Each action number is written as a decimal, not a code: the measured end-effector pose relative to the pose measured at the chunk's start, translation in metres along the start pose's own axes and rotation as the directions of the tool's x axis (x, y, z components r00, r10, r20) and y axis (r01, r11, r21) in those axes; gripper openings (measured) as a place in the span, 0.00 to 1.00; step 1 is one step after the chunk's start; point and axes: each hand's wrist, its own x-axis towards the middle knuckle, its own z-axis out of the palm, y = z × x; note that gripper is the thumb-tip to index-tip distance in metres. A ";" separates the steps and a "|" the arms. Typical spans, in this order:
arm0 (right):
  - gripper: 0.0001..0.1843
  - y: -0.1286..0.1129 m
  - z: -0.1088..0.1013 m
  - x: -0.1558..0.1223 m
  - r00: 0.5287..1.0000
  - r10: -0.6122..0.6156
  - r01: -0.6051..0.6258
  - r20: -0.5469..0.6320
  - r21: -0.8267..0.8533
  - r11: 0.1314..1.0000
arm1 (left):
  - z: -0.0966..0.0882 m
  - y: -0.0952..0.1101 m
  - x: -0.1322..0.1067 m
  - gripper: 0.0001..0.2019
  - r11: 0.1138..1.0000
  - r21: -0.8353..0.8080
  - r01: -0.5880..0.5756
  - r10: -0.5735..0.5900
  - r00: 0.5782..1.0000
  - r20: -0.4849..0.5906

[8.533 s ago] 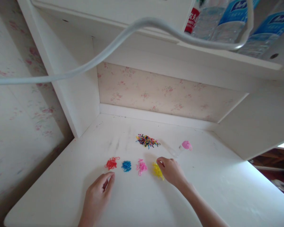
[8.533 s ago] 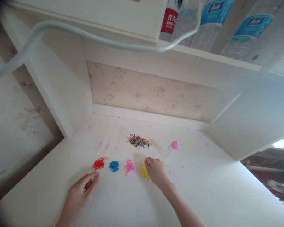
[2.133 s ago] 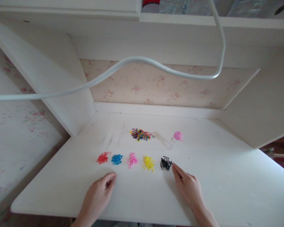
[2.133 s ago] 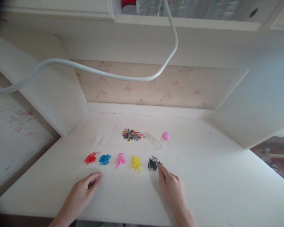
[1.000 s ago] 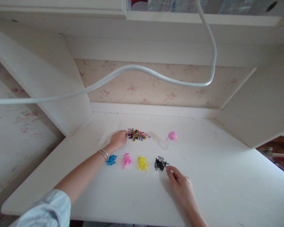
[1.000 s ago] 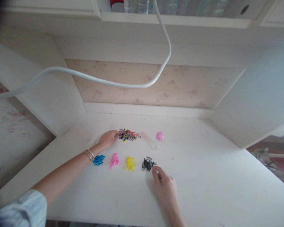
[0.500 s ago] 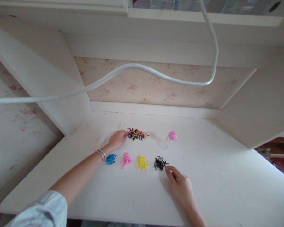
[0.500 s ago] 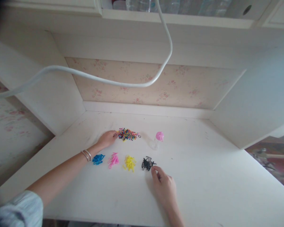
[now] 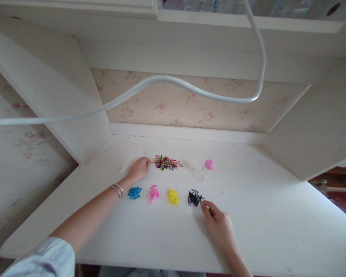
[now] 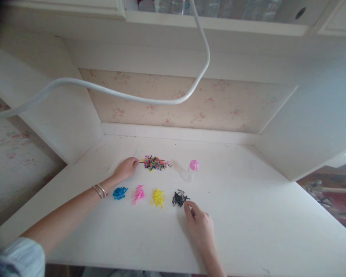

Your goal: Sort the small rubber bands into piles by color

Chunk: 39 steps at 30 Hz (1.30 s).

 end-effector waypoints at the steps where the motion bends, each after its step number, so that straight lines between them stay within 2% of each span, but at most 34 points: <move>1: 0.23 0.000 0.000 0.000 1.000 -0.002 0.002 -0.005 -0.001 1.000 | -0.001 0.000 -0.001 0.14 1.000 -0.003 0.004 -0.004 1.000 -0.008; 6: 0.22 -0.001 0.000 0.000 1.000 0.002 -0.002 -0.004 0.003 1.000 | -0.011 0.013 -0.008 0.14 0.999 -0.034 -0.028 0.027 0.999 -0.024; 9: 0.22 -0.001 0.000 0.000 1.000 -0.002 0.002 -0.002 0.007 1.000 | -0.017 0.036 -0.020 0.13 0.989 -0.071 -0.132 0.133 0.991 0.007; 12: 0.23 -0.002 -0.001 -0.001 1.000 -0.003 0.003 0.001 0.008 1.000 | -0.019 0.069 -0.038 0.13 0.951 -0.128 -0.282 0.292 0.954 0.071; 14: 0.23 -0.004 -0.002 -0.001 1.000 -0.001 0.001 0.005 0.008 1.000 | -0.016 0.091 -0.053 0.13 0.915 -0.164 -0.368 0.388 0.915 0.111; 17: 0.23 -0.006 -0.002 -0.002 1.000 -0.001 0.001 -0.003 0.017 1.000 | -0.007 0.117 -0.071 0.13 0.878 -0.190 -0.439 0.468 0.870 0.153; 20: 0.23 -0.005 -0.001 -0.002 1.000 -0.005 0.005 -0.008 0.035 0.999 | 0.006 0.133 -0.080 0.13 0.868 -0.192 -0.458 0.490 0.853 0.181; 23: 0.24 -0.002 0.001 -0.002 1.000 -0.007 0.008 -0.022 0.045 0.999 | 0.013 0.139 -0.078 0.14 0.873 -0.194 -0.448 0.481 0.856 0.188; 25: 0.25 -0.001 0.002 -0.002 1.000 -0.013 0.014 -0.027 0.050 0.999 | 0.009 0.138 -0.074 0.15 0.880 -0.199 -0.431 0.465 0.868 0.175; 28: 0.25 0.000 0.002 -0.002 0.999 -0.024 0.026 -0.024 0.063 0.998 | -0.010 0.128 -0.074 0.15 0.896 -0.208 -0.393 0.423 0.898 0.125; 31: 0.24 0.001 0.000 -0.002 1.000 -0.017 0.018 -0.016 0.071 0.997 | -0.033 0.106 -0.091 0.16 0.915 -0.252 -0.315 0.335 0.941 0.039; 33: 0.23 0.001 0.000 -0.002 1.000 -0.010 0.010 -0.001 0.064 0.998 | -0.043 0.085 -0.113 0.15 0.900 -0.399 -0.177 0.186 0.982 -0.016; 35: 0.22 0.000 0.000 -0.002 1.000 -0.007 0.007 0.012 0.055 0.998 | -0.047 0.058 -0.138 0.16 0.873 -0.488 -0.025 0.026 1.000 -0.005; 37: 0.22 -0.001 0.000 -0.002 1.000 -0.001 0.000 0.015 0.058 0.998 | -0.045 0.028 -0.160 0.16 0.861 -0.498 0.104 -0.147 0.988 -0.047; 39: 0.22 0.000 0.002 -0.003 1.000 0.006 -0.006 0.005 0.083 0.997 | -0.041 -0.001 -0.177 0.17 0.869 -0.451 0.206 -0.283 0.953 -0.111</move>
